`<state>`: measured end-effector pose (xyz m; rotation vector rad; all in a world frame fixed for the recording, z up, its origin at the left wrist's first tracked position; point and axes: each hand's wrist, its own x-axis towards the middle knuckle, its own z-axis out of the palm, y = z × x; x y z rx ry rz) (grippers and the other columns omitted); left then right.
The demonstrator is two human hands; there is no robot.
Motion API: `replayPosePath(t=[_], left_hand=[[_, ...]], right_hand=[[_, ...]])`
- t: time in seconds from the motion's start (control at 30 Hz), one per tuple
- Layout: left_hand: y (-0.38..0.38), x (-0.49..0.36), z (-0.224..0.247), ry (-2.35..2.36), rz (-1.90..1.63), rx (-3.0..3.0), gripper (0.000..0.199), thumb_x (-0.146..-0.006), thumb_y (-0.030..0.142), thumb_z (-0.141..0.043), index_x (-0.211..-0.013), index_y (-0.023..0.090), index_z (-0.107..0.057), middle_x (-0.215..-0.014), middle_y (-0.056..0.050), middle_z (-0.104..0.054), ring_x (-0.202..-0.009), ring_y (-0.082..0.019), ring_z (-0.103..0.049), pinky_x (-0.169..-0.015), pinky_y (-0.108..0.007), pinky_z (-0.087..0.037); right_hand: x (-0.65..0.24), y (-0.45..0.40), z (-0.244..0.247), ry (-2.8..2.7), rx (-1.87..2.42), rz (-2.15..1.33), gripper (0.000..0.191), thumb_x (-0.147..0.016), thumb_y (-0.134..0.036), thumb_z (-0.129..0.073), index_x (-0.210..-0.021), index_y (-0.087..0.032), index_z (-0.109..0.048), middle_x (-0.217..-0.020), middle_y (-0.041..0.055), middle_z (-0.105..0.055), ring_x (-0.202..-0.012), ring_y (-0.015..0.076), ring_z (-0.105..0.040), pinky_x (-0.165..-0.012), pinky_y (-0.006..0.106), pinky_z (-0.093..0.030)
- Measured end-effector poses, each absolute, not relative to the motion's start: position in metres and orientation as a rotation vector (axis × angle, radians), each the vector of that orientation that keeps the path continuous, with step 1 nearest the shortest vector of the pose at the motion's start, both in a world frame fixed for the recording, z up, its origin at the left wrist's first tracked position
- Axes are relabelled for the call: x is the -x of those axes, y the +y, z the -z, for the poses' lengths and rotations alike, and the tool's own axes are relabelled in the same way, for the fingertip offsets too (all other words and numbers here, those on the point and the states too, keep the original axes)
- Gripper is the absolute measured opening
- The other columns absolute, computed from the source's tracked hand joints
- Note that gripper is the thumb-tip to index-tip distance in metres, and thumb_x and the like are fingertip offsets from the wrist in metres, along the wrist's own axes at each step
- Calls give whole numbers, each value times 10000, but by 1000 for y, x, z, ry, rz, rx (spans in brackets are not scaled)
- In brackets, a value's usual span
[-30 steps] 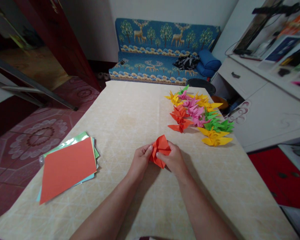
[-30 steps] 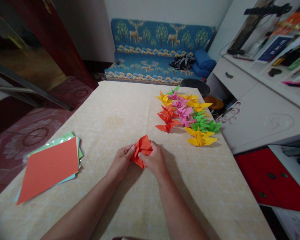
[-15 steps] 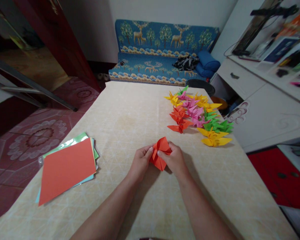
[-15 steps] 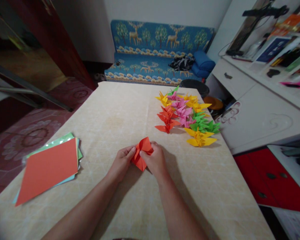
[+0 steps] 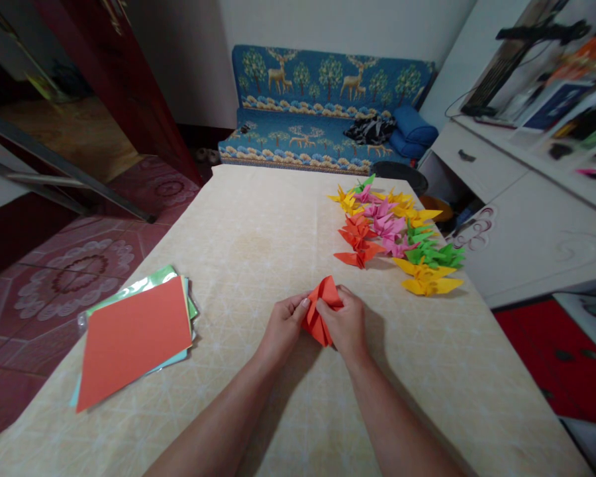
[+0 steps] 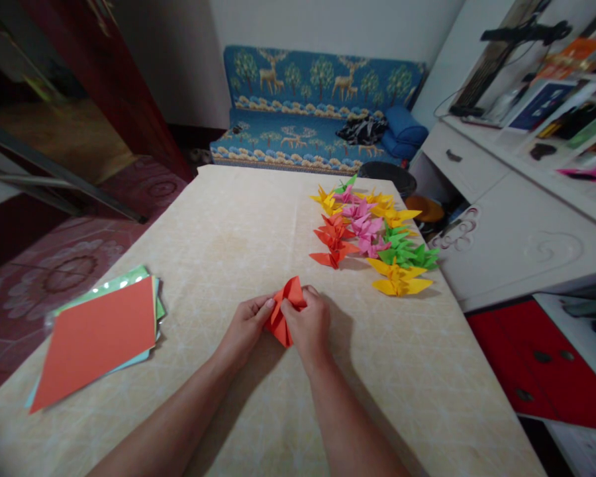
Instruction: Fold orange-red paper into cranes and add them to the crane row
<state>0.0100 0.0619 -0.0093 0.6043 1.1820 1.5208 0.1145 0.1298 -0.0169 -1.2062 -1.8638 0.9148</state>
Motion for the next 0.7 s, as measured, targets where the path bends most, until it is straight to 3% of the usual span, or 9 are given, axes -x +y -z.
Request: replayPosePath(t=[0.33,0.53,0.7], left_hand=[[62,-10,14,1240,-1471,-619,368,-778,416,-665,-954,104,-746,-793,-105,-731,-720,-211,-633,-722,-310,-453],[61,-8,12,1235,-1434,-651,362,-770,420,-670,-947,115,-751,-765,-95,-726,-712,-213,-633,-711,-307,-451],[62,-9,11,1241,-1413,-661,345,-764,407,-674,-934,118,-751,-769,-89,-718,-709,-210,-629,-726,-314,-453]], right_hand=[[-118,134,20,-1762,1233,-941,337,-781,-332,-602,-525,-186,-437,-538,-53,-433,-521,101,-411,-506,215,-321],[-122,139,13,-1683,1085,-1166,68,-743,-228,-597,-712,-171,-615,-670,-17,-584,-635,136,-530,-583,222,-405],[-123,141,10,-1537,1008,-1333,68,-728,-219,-623,-747,-163,-656,-719,9,-627,-696,155,-569,-655,251,-445]])
